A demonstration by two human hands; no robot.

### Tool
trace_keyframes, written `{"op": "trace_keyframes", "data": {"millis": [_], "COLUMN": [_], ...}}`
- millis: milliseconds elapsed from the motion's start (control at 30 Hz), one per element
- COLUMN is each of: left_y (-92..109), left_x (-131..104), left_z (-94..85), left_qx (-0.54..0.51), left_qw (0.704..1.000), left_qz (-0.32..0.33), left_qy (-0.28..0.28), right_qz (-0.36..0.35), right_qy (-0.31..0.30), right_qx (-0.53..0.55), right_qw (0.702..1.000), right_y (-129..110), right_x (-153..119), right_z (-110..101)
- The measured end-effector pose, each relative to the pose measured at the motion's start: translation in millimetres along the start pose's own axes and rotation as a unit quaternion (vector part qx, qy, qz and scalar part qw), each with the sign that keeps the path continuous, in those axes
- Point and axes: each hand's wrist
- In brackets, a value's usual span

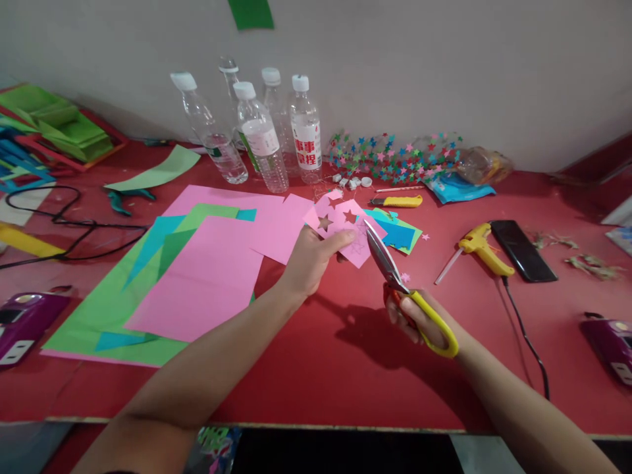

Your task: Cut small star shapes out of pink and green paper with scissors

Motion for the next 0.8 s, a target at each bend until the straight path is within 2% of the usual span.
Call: {"op": "trace_keyframes", "data": {"millis": [267, 533, 800], "left_y": [-5, -5, -11], "left_x": [-2, -4, -4], "left_z": [3.0, 2.9, 2.0], "left_qx": [0.021, 0.014, 0.022], "left_qw": [0.999, 1.000, 1.000], "left_qz": [0.010, 0.008, 0.010], "left_qy": [0.024, 0.011, 0.018], "right_qz": [0.013, 0.021, 0.058], "right_qy": [-0.005, 0.005, 0.039], "right_qx": [0.000, -0.018, -0.013], "right_qw": [1.000, 1.000, 0.997], "right_y": [-10, -14, -18], "right_x": [1, 0, -3], "right_z": [3, 3, 12]}}
Point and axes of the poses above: each hand's wrist, its own x-axis towards the middle knuckle, its own z-axis out of the palm, y = z × x, and after that the axes turned 6 degrees about -x, right-handed
